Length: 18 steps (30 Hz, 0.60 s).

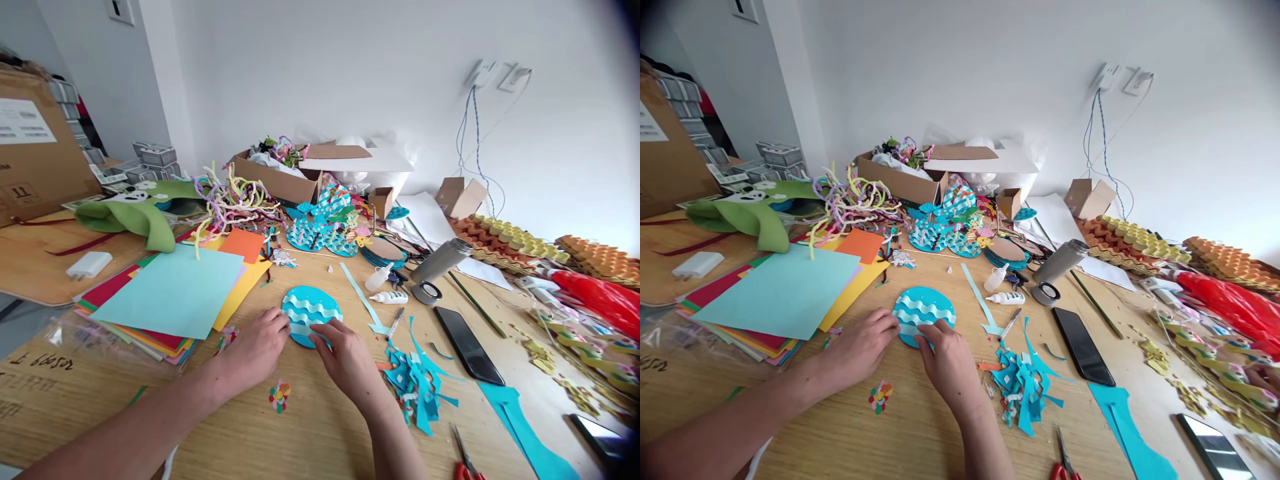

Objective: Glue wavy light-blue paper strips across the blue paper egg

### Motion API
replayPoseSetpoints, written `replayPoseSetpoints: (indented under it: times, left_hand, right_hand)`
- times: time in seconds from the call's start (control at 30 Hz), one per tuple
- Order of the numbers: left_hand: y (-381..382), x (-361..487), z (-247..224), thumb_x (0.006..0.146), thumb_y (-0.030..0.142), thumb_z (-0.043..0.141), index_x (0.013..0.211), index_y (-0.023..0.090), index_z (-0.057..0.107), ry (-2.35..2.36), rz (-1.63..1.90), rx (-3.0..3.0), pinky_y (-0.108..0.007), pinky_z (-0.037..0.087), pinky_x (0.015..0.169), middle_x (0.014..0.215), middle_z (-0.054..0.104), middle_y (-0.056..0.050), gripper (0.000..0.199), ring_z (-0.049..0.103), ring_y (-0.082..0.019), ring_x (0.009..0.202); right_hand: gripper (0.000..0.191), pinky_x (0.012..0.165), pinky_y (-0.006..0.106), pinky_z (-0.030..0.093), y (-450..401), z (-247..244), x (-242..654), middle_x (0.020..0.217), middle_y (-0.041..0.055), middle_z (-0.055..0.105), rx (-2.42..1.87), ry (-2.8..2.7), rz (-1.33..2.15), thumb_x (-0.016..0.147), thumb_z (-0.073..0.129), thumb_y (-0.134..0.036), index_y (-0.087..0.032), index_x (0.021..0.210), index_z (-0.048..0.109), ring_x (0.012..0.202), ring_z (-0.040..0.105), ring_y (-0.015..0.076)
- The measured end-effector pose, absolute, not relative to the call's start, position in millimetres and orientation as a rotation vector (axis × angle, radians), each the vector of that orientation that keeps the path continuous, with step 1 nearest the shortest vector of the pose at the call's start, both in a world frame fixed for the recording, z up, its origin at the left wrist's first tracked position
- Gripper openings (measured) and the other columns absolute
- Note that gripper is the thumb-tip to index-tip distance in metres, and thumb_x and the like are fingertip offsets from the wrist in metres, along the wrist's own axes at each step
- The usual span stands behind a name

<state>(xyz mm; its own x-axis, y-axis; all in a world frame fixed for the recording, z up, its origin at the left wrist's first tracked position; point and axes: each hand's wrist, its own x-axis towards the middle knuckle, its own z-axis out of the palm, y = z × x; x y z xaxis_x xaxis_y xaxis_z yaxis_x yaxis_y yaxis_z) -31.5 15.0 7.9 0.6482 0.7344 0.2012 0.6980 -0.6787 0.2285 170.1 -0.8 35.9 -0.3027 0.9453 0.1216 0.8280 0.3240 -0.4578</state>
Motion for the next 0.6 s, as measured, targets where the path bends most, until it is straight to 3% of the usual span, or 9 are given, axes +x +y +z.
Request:
replayPoseSetpoints:
  times: [0.13,0.33,0.47,0.6]
  left_hand:
    - [15,-32,7,0.083,0.003,0.045,0.105,0.016,0.063,1.185,0.428,2.728,-0.040,0.043,0.097,0.107,0.061,-0.009,0.031,0.049,-0.024,0.109]
    - [14,-31,10,0.083,0.001,0.044,0.103,0.015,0.063,1.190,0.442,2.719,-0.041,0.045,0.095,0.104,0.062,-0.009,0.031,0.049,-0.024,0.109]
    - [13,-31,14,0.085,0.001,0.044,0.101,0.016,0.064,1.184,0.399,2.735,-0.041,0.046,0.093,0.102,0.061,-0.009,0.030,0.048,-0.024,0.108]
    - [11,-32,15,0.087,0.003,0.044,0.112,0.021,0.063,1.171,0.382,2.763,-0.041,0.045,0.095,0.105,0.060,-0.008,0.036,0.047,-0.024,0.111]
  right_hand:
    - [0.022,0.069,0.027,0.046,3,31,169,0.087,0.0054,0.072,-1.606,-2.035,0.636,0.090,0.051,-0.028,-0.022,0.091,0.071,0.077,0.067,0.0198]
    - [0.030,0.037,0.023,0.037,11,27,163,0.058,-0.0013,0.059,-1.634,-1.523,1.187,0.078,0.056,-0.045,-0.018,0.087,0.066,0.040,0.049,0.0116]
    - [0.041,0.033,0.021,0.035,13,26,159,0.055,-0.0033,0.057,-1.485,-1.295,1.321,0.068,0.064,-0.053,-0.015,0.084,0.064,0.037,0.044,0.0088]
    - [0.044,0.033,0.019,0.035,13,28,155,0.050,-0.0051,0.055,-1.385,-1.190,1.384,0.064,0.068,-0.053,-0.013,0.083,0.063,0.037,0.045,0.0082]
